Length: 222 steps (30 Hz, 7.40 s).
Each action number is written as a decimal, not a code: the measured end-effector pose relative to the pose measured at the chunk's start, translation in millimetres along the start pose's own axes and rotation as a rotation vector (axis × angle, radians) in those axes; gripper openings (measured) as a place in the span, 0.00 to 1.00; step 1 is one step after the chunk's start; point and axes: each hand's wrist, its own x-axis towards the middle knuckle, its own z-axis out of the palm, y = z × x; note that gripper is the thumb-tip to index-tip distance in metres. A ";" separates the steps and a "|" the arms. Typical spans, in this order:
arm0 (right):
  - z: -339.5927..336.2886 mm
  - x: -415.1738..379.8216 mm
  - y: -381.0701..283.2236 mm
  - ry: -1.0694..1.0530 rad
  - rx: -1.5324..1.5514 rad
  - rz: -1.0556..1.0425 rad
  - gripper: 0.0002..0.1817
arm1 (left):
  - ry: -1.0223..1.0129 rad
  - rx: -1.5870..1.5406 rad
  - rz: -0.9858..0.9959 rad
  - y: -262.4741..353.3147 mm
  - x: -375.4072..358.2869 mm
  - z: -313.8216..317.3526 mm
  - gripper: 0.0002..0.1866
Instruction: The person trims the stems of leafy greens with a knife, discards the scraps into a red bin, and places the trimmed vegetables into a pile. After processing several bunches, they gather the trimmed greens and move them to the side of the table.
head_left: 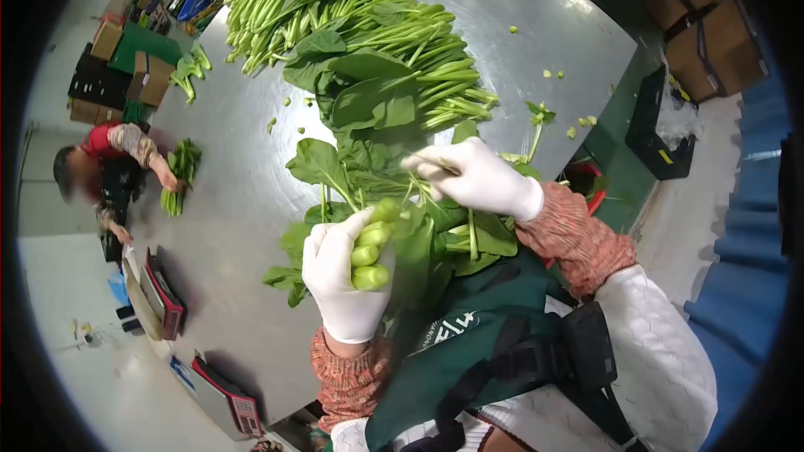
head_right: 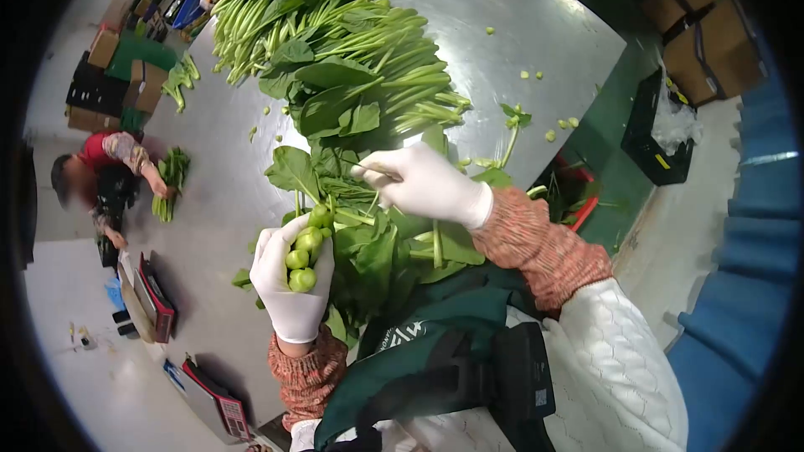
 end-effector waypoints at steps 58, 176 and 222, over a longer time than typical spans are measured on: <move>-43.6 -116.6 128.5 0.087 -0.788 0.052 0.21 | 0.105 -0.375 -0.059 -30.9 -24.6 -50.9 0.06; -150.7 191.8 122.4 0.437 -0.687 -0.124 0.19 | -0.661 -0.103 0.137 -110.6 39.0 147.1 0.25; -101.3 29.8 136.1 0.325 -0.816 0.198 0.28 | -0.328 -0.383 -0.232 -25.1 22.5 91.4 0.08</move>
